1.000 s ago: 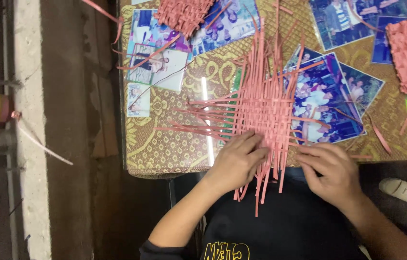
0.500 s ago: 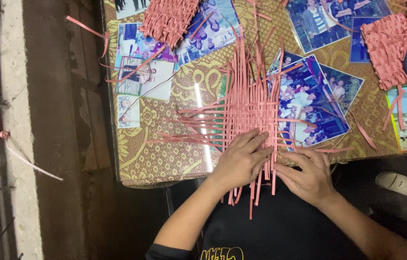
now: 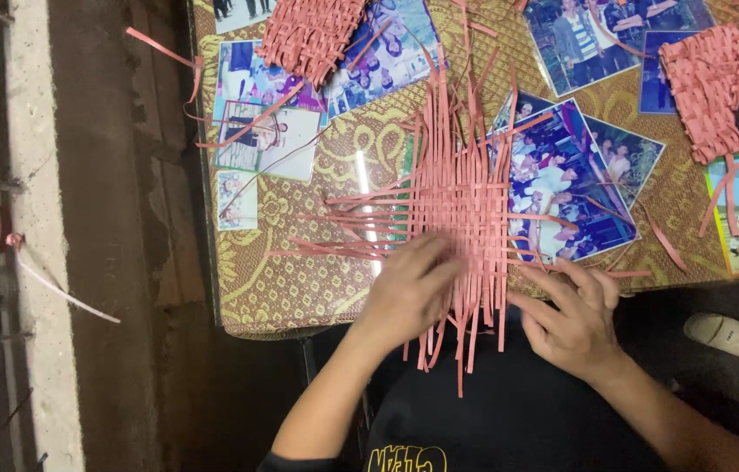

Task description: Weaving pink plastic strips into a mat on a table

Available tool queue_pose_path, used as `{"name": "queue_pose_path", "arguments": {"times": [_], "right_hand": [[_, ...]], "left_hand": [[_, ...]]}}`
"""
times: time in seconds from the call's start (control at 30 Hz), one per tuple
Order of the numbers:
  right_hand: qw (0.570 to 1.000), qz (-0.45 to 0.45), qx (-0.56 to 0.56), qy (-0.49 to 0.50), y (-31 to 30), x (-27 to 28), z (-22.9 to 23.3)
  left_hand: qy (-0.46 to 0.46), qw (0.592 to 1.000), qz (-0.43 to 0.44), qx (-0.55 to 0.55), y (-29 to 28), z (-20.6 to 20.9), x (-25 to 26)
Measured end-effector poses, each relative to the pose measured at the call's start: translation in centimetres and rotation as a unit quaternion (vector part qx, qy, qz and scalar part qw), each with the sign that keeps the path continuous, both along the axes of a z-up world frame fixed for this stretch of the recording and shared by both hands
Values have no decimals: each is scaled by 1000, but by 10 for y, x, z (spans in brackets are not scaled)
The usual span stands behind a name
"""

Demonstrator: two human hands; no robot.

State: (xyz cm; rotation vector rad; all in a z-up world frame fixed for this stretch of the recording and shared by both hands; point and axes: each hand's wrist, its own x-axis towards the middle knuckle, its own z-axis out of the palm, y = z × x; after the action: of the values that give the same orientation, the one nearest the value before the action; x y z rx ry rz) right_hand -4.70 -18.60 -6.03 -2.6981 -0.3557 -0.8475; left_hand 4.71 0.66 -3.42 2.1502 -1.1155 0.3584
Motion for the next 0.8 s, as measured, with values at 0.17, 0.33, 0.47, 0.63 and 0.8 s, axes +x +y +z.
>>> {"name": "queue_pose_path", "arguments": {"times": [0.17, 0.33, 0.47, 0.63, 0.8], "right_hand": [[998, 54, 31, -12, -1, 2, 10], [990, 121, 63, -32, 12, 55, 38], [984, 172, 28, 47, 38, 117, 41], [938, 125, -95, 311, 55, 137, 60], [905, -1, -138, 403, 53, 129, 72]], "left_hand": [[65, 990, 119, -43, 58, 1, -24], [150, 968, 193, -66, 74, -10, -47], [176, 972, 146, -46, 57, 0, -47], [139, 980, 138, 42, 43, 12, -41], [175, 972, 103, 120, 41, 12, -26]]}}
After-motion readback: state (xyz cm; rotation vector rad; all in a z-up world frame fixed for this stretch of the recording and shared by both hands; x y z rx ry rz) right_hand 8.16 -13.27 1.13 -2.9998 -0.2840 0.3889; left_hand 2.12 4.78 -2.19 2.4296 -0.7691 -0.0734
